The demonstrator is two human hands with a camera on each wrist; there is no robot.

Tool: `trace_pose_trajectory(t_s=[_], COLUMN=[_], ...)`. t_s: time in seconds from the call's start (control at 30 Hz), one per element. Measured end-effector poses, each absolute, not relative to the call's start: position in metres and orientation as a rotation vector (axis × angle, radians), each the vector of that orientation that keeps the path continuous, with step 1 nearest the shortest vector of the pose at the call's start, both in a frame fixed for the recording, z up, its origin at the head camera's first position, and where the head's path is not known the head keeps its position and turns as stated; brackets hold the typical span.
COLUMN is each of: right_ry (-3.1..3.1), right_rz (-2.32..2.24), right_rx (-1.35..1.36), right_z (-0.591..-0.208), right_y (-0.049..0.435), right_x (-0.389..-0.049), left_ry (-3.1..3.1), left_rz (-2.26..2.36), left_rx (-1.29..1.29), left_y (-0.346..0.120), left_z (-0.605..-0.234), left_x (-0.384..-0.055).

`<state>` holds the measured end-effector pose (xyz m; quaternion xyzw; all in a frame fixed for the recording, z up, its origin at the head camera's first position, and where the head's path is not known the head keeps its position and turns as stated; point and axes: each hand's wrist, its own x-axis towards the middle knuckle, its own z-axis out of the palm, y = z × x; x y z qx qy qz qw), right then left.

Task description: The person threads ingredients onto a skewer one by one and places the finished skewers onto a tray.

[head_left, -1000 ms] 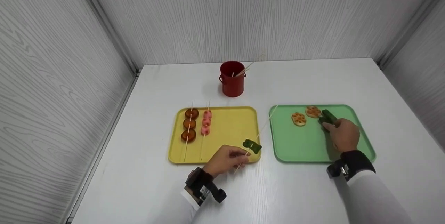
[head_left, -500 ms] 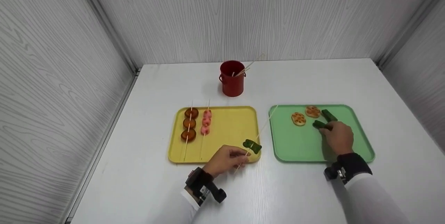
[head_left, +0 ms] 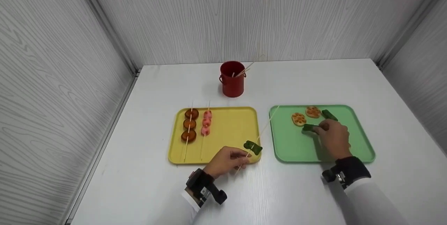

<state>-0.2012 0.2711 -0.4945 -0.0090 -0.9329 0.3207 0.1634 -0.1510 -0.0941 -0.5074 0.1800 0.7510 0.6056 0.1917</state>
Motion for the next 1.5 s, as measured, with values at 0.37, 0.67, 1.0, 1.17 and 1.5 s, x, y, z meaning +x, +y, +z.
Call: trace_pose_trajectory(t_s=[0.37, 0.67, 1.0, 1.17, 1.5], right_ry=[-2.593, -2.120, -1.941, -1.852, -1.739], right_rz=[1.661, 2.296, 2.422, 2.541, 2.644], right_rx=[0.056, -0.028, -0.034, -0.046, -0.067], right_z=[-0.470, -0.448, -0.445, -0.447, -0.447], right_y=[0.253, 0.232, 0.222, 0.220, 0.215], right_x=[-0.192, -0.189, -0.190, -0.190, -0.190], left_ry=[2.123, 2.108, 2.098, 2.117, 2.116], left_rz=[1.682, 1.650, 1.622, 1.608, 1.590], left_rx=[0.501, 0.534, 0.592, 0.629, 0.554], left_y=[-0.092, -0.092, -0.093, -0.094, -0.093], left_z=[-0.509, -0.509, -0.510, -0.514, -0.513], left_x=[-0.151, -0.150, -0.149, -0.149, -0.146])
